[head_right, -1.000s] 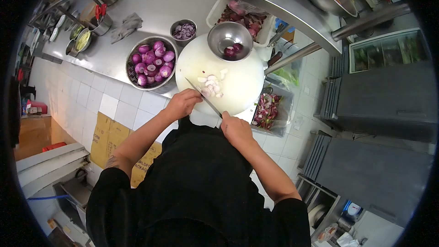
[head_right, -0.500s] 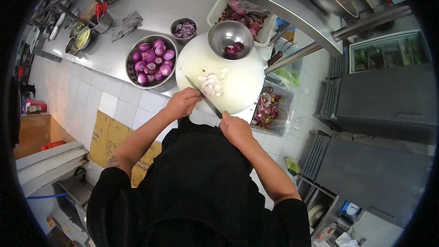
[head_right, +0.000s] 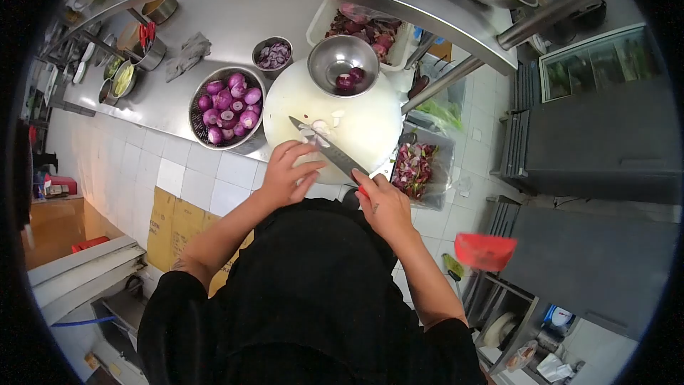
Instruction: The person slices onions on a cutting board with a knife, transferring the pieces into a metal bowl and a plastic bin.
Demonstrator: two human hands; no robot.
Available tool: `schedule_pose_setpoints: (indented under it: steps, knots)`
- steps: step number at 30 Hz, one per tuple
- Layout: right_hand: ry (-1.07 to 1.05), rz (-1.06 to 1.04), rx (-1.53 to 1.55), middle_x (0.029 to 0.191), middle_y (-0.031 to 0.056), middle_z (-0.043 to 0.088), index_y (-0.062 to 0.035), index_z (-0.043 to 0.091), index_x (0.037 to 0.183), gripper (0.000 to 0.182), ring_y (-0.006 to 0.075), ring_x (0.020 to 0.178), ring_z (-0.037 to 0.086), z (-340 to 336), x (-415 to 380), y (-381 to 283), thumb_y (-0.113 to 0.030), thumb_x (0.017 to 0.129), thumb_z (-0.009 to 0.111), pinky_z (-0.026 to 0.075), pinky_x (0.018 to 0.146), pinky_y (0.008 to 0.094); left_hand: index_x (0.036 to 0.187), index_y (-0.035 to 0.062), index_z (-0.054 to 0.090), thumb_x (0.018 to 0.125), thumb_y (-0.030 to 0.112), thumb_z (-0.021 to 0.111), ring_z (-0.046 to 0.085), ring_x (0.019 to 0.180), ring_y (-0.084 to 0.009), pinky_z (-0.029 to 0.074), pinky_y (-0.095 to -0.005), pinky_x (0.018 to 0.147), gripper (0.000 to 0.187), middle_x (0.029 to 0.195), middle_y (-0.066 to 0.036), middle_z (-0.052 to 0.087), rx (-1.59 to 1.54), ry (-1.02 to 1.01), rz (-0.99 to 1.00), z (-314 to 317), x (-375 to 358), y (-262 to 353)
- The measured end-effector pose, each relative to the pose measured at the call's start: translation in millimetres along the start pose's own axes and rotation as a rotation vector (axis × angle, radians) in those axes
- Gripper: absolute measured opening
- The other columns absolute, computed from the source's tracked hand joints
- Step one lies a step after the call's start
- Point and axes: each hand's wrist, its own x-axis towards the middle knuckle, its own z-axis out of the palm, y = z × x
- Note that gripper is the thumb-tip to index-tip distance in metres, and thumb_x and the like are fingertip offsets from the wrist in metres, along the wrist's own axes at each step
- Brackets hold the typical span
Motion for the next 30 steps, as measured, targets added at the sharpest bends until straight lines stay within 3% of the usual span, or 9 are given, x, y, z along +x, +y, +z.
schedule_pose_setpoints:
  steps: [2,3,8,12,13,19,26,29,30]
  knots:
    - [0.025,-0.031,0.011,0.096,0.0118,0.068,-0.0194,0.075,0.144,0.045,0.0356,0.082,0.073,2.0,-0.2,1.2,-0.017,0.099,0.081,0.058,0.074,0.0481,0.133,0.022,0.083,0.095,0.028,0.079,0.053,0.146,-0.0444,0.042,-0.0572,0.119,0.038,0.165,-0.014,0.058,0.052,-0.074,-0.024,-6.5,27.2,31.8]
    - [0.03,-0.034,0.01,0.096,0.0113,0.068,-0.0198,0.076,0.142,0.044,0.0353,0.082,0.073,0.1,-1.4,2.4,-0.017,0.098,0.081,0.058,0.074,0.048,0.141,0.0278,0.081,0.102,0.042,0.069,0.041,0.156,-0.046,0.029,-0.0642,0.126,0.042,0.179,-0.015,0.043,0.07,-0.167,-0.067,4.6,25.7,24.6]
    - [0.014,0.06,-0.002,0.097,0.01,0.068,-0.021,0.081,0.135,0.041,0.0347,0.085,0.073,-25.4,-36.7,30.8,-0.017,0.095,0.084,0.058,0.075,0.047,0.151,0.0269,0.074,0.107,0.043,0.06,0.034,0.162,-0.048,0.023,-0.0712,0.129,0.049,0.184,-0.015,0.034,0.308,-0.235,-0.184,19.8,24.1,-6.1]
    - [-0.025,0.2,0.07,0.101,0.0121,0.071,-0.0211,0.08,0.14,0.045,0.0374,0.09,0.075,-44.2,-55.5,59.2,-0.017,0.096,0.083,0.06,0.079,0.0476,0.163,0.0242,0.062,0.108,0.044,0.058,0.025,0.168,-0.0508,0.014,-0.0741,0.132,0.059,0.186,-0.016,0.028,0.4,-0.273,-0.211,16.2,13.3,-21.8]
    - [0.01,0.206,0.109,0.1,0.0138,0.071,-0.0183,0.079,0.142,0.044,0.0395,0.092,0.074,-39.2,-53.5,67.4,-0.017,0.098,0.081,0.06,0.08,0.0491,0.172,0.0151,0.047,0.106,0.044,0.065,0.022,0.169,-0.052,0.015,-0.0743,0.133,0.075,0.186,-0.019,0.025,0.404,-0.314,-0.208,16.1,11.2,-24.7]
    - [0.105,0.177,0.127,0.096,0.018,0.071,-0.0155,0.073,0.148,0.046,0.041,0.088,0.073,14.7,-2.8,91.0,-0.021,0.102,0.076,0.059,0.079,0.0515,0.174,-0.0119,0.018,0.104,0.062,0.066,0.019,0.17,-0.0547,0.015,-0.0667,0.136,0.113,0.182,-0.034,0.021,0.311,-0.268,-0.25,27.0,7.7,-35.6]
    - [-0.046,0.192,0.169,0.091,0.0175,0.07,-0.0184,0.071,0.153,0.048,0.038,0.081,0.073,36.3,-22.0,24.9,-0.021,0.105,0.073,0.059,0.075,0.0516,0.174,-0.0147,0.014,0.101,0.066,0.069,0.021,0.169,-0.0541,0.017,-0.0622,0.137,0.122,0.181,-0.036,0.023,0.191,-0.265,-0.211,22.4,13.4,-46.7]
    - [0.123,0.188,0.462,0.084,0.0125,0.067,-0.0121,0.073,0.144,0.036,0.0282,0.065,0.069,60.3,-46.5,18.9,-0.022,0.11,0.068,0.057,0.062,0.0449,0.173,-0.0147,0.014,0.1,0.063,0.072,0.023,0.169,-0.0546,0.019,-0.0616,0.137,0.122,0.18,-0.036,0.025,0.106,-0.305,-0.139,11.6,18.9,-62.7]
    - [0.072,0.397,0.656,0.08,0.0093,0.063,-0.0102,0.072,0.138,0.028,0.0233,0.062,0.065,61.9,-52.2,14.8,-0.021,0.112,0.066,0.054,0.058,0.0416,0.173,-0.0146,0.015,0.1,0.061,0.073,0.024,0.168,-0.055,0.02,-0.0613,0.137,0.121,0.179,-0.037,0.026,0.07,-0.325,-0.114,7.3,26.3,-68.2]
